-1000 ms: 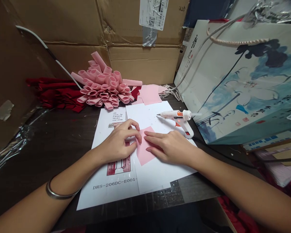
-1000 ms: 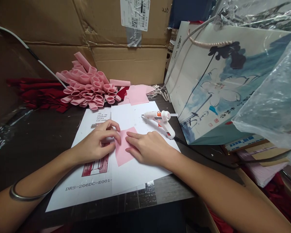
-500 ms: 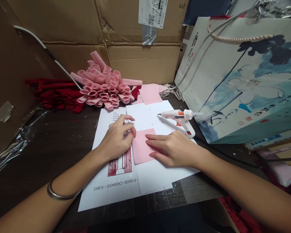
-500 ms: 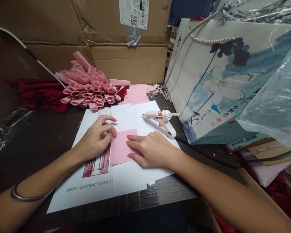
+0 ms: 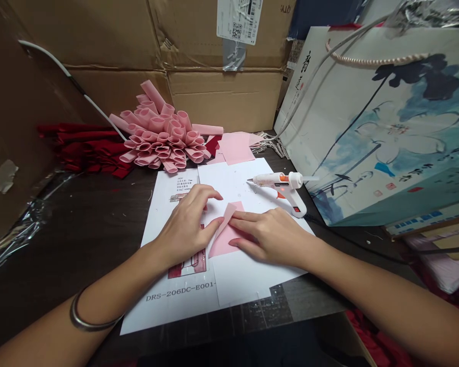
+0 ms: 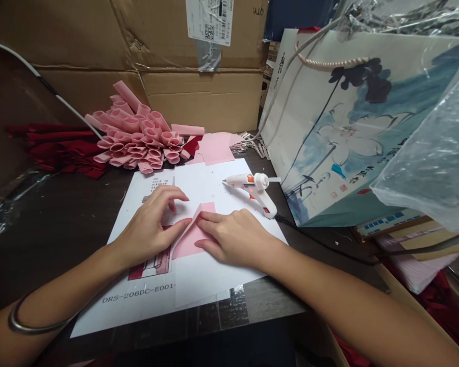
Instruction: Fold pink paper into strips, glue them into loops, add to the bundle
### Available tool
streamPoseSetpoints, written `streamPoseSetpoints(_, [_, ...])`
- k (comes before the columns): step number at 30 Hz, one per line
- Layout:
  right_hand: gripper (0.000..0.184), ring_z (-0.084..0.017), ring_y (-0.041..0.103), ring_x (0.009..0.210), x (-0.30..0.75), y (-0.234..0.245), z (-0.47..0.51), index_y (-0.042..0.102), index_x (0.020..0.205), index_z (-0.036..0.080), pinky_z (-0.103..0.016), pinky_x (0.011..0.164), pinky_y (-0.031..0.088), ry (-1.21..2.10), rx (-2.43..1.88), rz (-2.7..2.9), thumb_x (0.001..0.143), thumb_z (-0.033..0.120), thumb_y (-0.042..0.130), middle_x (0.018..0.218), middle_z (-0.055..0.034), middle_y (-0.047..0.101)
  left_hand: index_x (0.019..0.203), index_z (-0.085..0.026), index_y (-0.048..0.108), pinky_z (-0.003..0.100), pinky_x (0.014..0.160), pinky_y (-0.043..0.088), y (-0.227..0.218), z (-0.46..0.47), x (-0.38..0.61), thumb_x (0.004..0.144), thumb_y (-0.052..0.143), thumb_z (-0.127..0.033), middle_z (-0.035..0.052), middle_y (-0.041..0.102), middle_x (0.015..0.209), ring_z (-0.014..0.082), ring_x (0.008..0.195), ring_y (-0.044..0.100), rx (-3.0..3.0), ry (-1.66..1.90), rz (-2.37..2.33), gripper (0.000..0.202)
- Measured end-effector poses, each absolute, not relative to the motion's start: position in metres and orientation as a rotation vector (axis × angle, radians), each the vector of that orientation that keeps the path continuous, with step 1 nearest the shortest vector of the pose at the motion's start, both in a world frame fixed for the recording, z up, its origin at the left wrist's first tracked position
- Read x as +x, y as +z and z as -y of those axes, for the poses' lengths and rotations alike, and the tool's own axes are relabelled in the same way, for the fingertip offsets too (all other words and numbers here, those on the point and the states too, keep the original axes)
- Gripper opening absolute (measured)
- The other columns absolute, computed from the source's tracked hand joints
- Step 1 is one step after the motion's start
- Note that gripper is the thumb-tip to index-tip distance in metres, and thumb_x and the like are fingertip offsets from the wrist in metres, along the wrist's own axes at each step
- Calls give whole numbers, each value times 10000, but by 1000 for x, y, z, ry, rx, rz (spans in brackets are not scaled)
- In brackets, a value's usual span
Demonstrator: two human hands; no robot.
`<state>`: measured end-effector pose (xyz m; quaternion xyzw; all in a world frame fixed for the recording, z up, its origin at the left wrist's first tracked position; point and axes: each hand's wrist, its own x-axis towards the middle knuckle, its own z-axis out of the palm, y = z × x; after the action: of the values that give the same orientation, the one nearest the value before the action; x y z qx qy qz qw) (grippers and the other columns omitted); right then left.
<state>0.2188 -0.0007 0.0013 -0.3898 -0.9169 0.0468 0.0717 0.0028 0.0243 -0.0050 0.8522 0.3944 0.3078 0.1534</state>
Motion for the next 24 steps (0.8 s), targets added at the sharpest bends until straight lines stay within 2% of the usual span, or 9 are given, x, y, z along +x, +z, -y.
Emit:
streamPoseSetpoints(3, [350,-186,653,734,219,1,1,672,955,170,-321,550,276,145,-1212,2766,975,437,448,974,-23,708,917,-181,583,365,821,473,-4,-21,5,859,531,-99,48,631,961,201,911,558,2522,857,-1005,113])
streamPoseSetpoints(6, [336,-176,644,727,220,2,1,669,946,166,-321,551,255,152,-1216,2768,972,429,460,997,-23,704,838,-186,661,348,776,484,-6,-22,5,877,495,-60,23,696,852,193,844,566,2592,795,-821,212])
streamPoseSetpoints(8, [315,-173,642,725,220,3,2,662,969,165,-321,555,257,152,-1214,2767,969,415,472,1011,-24,704,867,-192,705,347,773,504,-8,-24,3,881,505,-63,18,731,878,200,862,586,2615,834,-746,239])
streamPoseSetpoints(12, [326,-187,644,702,223,6,2,660,928,164,-327,554,269,128,-1239,2782,956,438,487,916,-24,711,985,-213,741,397,850,520,-11,-30,-2,887,525,-104,17,758,955,238,980,627,2693,825,-749,261])
streamPoseSetpoints(16, [336,-226,665,771,227,10,0,655,998,162,-339,598,337,95,-1275,2769,946,453,496,999,-35,718,1060,-221,737,454,901,489,-13,-31,-5,896,535,-162,23,754,1021,277,1065,627,2828,703,-885,267])
streamPoseSetpoints(24, [368,-260,682,826,228,9,0,642,1102,173,-359,655,414,85,-1365,2737,948,465,481,1132,-58,702,957,-214,745,434,839,481,-9,-27,-2,928,551,-281,18,753,966,259,941,622,2915,701,-1047,208])
